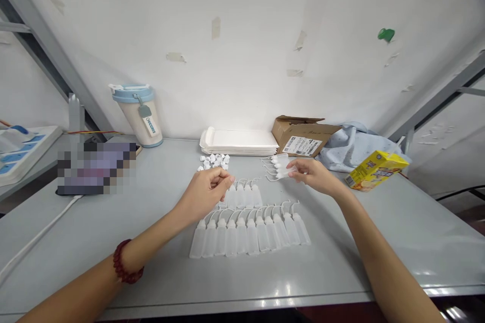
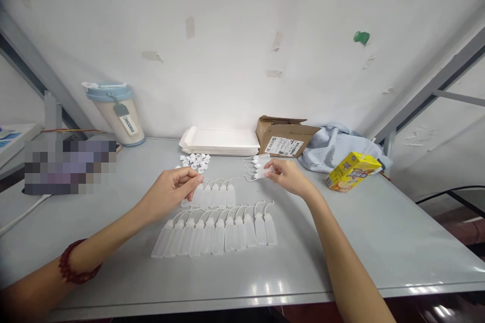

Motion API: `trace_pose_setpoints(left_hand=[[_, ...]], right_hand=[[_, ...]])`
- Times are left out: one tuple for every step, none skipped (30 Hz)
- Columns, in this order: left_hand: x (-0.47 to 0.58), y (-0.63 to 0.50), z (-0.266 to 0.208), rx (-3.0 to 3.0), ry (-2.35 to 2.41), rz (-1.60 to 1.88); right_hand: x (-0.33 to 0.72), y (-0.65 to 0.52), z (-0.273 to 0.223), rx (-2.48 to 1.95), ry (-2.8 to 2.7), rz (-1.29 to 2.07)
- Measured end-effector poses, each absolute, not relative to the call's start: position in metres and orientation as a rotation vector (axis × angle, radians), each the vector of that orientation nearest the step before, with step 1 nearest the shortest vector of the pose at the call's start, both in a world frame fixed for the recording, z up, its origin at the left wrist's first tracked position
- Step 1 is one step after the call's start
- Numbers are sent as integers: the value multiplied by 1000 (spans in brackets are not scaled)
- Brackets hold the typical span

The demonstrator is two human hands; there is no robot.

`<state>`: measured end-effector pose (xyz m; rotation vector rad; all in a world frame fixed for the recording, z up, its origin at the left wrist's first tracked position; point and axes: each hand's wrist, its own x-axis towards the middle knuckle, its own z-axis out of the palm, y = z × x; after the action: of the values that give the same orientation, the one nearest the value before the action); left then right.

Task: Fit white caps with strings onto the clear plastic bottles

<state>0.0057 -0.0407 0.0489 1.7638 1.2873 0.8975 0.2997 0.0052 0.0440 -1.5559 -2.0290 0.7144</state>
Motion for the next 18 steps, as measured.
trace_pose_setpoints(left_hand=[[6, -41, 48, 1767, 1286, 897], [6, -40, 48, 1770, 1287, 898], [5, -40, 48, 1771, 1289, 902], [5, -39, 47, 1770, 1289, 905], [5, -39, 47, 1766, 1290, 908], [5, -38, 47, 1760, 1292, 909], [4, -38, 46, 1752, 1292, 909], [4, -38, 46, 1746, 1293, 910], [4, -38, 46, 1740, 1294, 910], [4, -38, 46, 1736, 1296, 912], [3, -38, 46, 1734, 1298, 914], [3, -38, 46, 1734, 1298, 915], [3, -38, 46, 1734, 1297, 917], [3, -38, 46, 1734, 1296, 918], [3, -38, 46, 1733, 1294, 918], [3, -38, 45, 1732, 1292, 919], [3, -38, 45, 1731, 1292, 919], [3, -38, 45, 1732, 1294, 918]], right_hand=[[302, 6, 43, -1574, -2043, 732], [304, 7, 43, -1597, -2065, 726], [306, 7, 42, -1627, -2093, 706], [307, 7, 43, -1661, -2123, 681], [309, 7, 43, -1700, -2152, 657], [310, 7, 44, -1740, -2177, 629], [311, 7, 44, -1777, -2196, 599], [311, 8, 45, -1807, -2208, 567], [312, 8, 45, -1828, -2218, 531], [312, 8, 45, -1841, -2231, 496], [312, 8, 45, -1848, -2248, 464], [311, 8, 45, -1849, -2268, 441], [311, 9, 44, -1845, -2289, 426], [310, 9, 44, -1839, -2304, 414], [310, 10, 43, -1832, -2310, 404], [309, 10, 42, -1826, -2309, 393], [308, 11, 42, -1821, -2304, 381], [308, 11, 41, -1818, -2297, 367]])
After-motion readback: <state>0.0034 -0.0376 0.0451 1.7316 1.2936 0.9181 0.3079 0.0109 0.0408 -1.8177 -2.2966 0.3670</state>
